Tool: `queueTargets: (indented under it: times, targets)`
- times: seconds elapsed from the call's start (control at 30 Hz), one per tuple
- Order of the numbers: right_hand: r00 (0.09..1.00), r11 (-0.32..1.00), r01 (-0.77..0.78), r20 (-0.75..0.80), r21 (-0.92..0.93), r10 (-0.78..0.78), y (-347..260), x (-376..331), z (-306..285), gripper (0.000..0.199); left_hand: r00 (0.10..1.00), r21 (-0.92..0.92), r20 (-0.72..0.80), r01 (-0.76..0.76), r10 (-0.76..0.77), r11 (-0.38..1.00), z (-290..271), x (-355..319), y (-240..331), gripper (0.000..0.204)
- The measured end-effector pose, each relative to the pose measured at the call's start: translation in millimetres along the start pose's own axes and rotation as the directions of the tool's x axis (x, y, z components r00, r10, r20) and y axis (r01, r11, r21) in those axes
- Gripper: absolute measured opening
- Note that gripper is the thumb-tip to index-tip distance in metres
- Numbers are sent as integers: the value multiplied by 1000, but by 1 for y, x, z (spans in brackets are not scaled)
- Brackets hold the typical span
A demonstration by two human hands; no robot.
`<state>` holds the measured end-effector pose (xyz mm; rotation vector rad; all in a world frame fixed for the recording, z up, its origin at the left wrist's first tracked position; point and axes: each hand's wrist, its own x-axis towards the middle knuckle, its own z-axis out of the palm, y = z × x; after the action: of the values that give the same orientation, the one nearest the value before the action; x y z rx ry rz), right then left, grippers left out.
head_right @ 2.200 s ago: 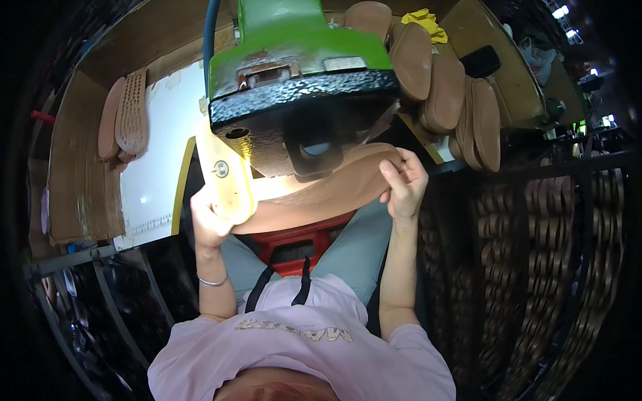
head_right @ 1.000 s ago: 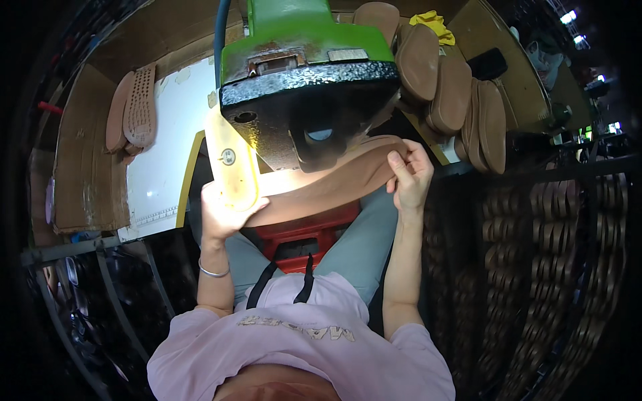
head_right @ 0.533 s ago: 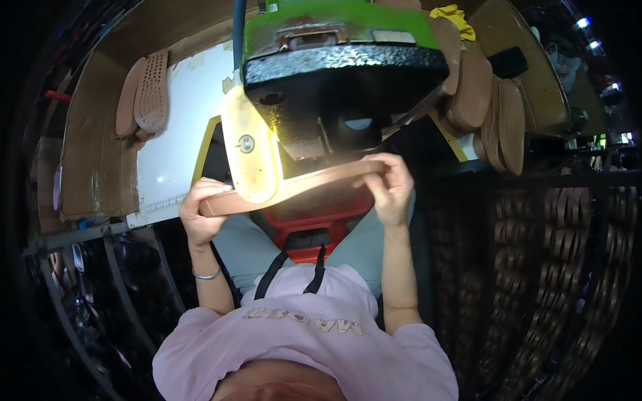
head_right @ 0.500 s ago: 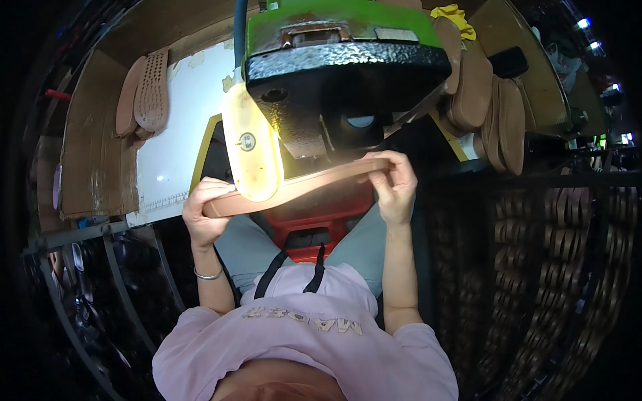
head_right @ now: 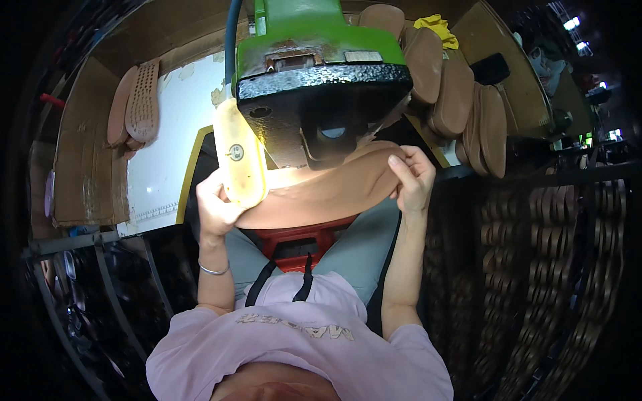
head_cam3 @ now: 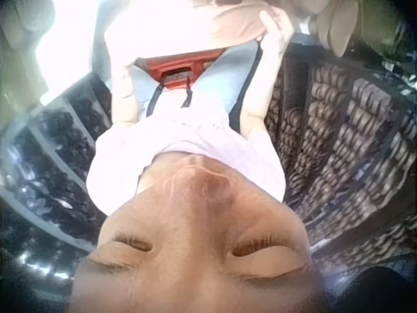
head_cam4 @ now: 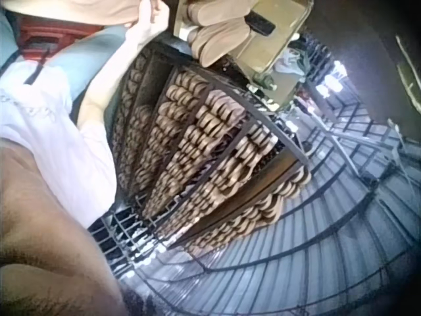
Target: The person uses a green grinding machine to smooth the edges of brown shoe soles. They pick up soles from a nearby stack, press them against the machine's rotating wheel, and then place the finished soles onto a metal rack.
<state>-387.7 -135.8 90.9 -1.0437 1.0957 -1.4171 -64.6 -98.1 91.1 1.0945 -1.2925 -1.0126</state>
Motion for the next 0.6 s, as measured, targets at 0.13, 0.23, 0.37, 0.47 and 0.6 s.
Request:
queueTargets:
  times: [0.13,0.23,0.37,0.47,0.6]
  targets:
    - [995,997,-79,63,19,78,6,-17,28,17,993,-53,1,121,-122,991,-41,-8,-10,34]
    - [988,995,-87,131,57,79,18,-33,53,19,987,-48,-47,152,-154,987,-78,-26,-14,35]
    - [984,999,53,171,2,-52,46,-40,62,18,933,339,-32,-328,360,882,-90,-52,-4,40]
    - [983,990,117,135,84,-127,56,-34,54,20,805,446,126,-568,580,691,-65,-54,12,43]
    - [982,986,155,97,60,-161,52,-34,36,24,741,429,146,-644,655,633,-45,-55,3,41]
